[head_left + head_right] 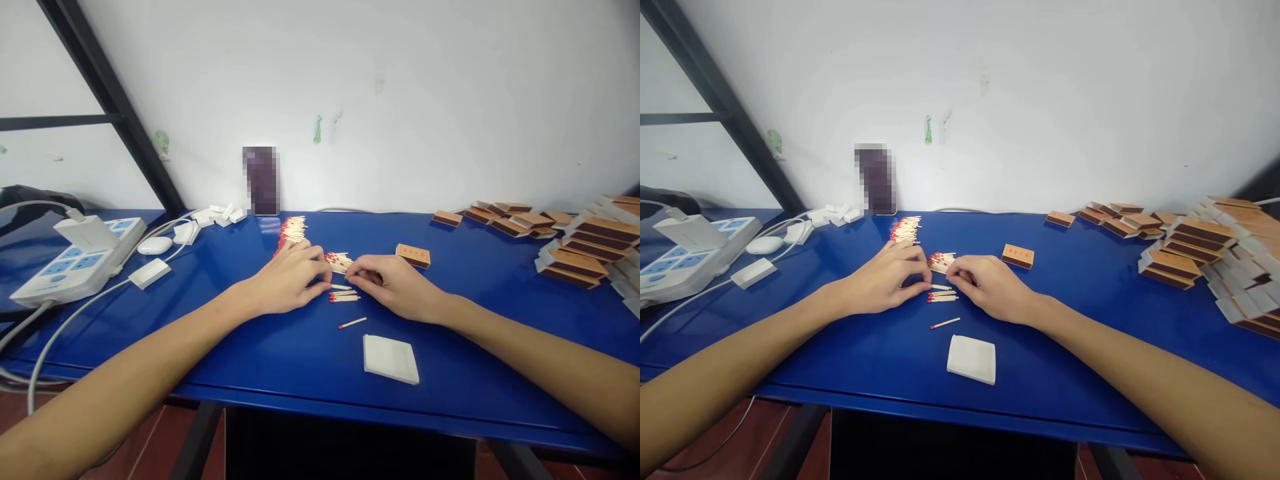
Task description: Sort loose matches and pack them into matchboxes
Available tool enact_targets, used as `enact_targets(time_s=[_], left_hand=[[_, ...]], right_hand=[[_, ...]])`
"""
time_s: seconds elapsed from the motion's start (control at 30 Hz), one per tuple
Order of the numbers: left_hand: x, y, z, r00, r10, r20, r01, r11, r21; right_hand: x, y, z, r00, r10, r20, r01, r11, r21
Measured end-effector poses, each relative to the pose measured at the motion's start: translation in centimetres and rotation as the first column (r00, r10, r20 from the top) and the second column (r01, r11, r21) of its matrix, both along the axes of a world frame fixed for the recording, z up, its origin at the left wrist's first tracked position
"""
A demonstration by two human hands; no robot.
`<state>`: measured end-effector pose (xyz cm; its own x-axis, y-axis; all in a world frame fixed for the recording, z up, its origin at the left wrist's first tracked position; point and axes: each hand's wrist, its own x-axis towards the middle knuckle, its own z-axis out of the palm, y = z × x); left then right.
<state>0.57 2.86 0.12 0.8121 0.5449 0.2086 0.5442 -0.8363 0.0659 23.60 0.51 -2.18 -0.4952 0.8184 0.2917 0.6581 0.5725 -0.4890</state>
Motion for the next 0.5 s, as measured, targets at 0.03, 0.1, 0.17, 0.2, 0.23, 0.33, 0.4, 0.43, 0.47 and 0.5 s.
enact_targets(time_s=[0.03,0.1,0.17,0.2,0.23,0.33,0.4,0.43,0.47,0.5], left_hand=[[0.0,-0.2,0.1,1.000,-0.030,-0.007,0.030,1.000,-0.008],[0.0,-0.5,0.2,0.997,-0.079,-0.017,0.079,0.997,-0.006],[0.0,-0.6,0.1,0.995,-0.101,-0.014,0.102,0.995,0.012],[0.1,-0.6,0.1,0.995,-0.095,-0.015,0.095,0.995,0.028],[0.1,-0.5,0.0,0.997,-0.076,-0.015,0.077,0.996,0.053],[-0.1,0.0,-0.3,1.000,0.021,-0.022,-0.017,0.987,0.158],[-0.2,0.3,-0.3,0.997,0.066,-0.036,-0.057,0.976,0.209],[-0.3,0.4,-0.4,0.996,0.074,-0.044,-0.063,0.973,0.220],[-0.3,0.5,-0.4,0.996,0.076,-0.052,-0.063,0.973,0.223],[-0.3,0.5,-0.4,0.995,0.076,-0.060,-0.061,0.973,0.222]], right_hand=[[0.0,0.0,0.0,0.999,-0.014,-0.033,0.014,1.000,0.001],[0.1,0.1,-0.1,0.997,-0.048,-0.060,0.049,0.999,0.015],[0.1,0.2,-0.2,0.998,-0.052,-0.034,0.053,0.998,0.040],[0.1,0.2,-0.2,0.999,-0.044,-0.014,0.044,0.998,0.055],[0.1,0.3,-0.3,0.999,-0.036,0.005,0.036,0.997,0.068],[0.0,0.4,-0.4,0.998,-0.045,0.033,0.042,0.995,0.095],[0.0,0.4,-0.5,0.998,-0.052,0.042,0.048,0.995,0.093],[0.1,0.3,-0.5,0.998,-0.053,0.045,0.048,0.995,0.089],[0.1,0.3,-0.5,0.998,-0.052,0.047,0.048,0.995,0.086],[0.1,0.3,-0.5,0.998,-0.051,0.048,0.047,0.995,0.086]])
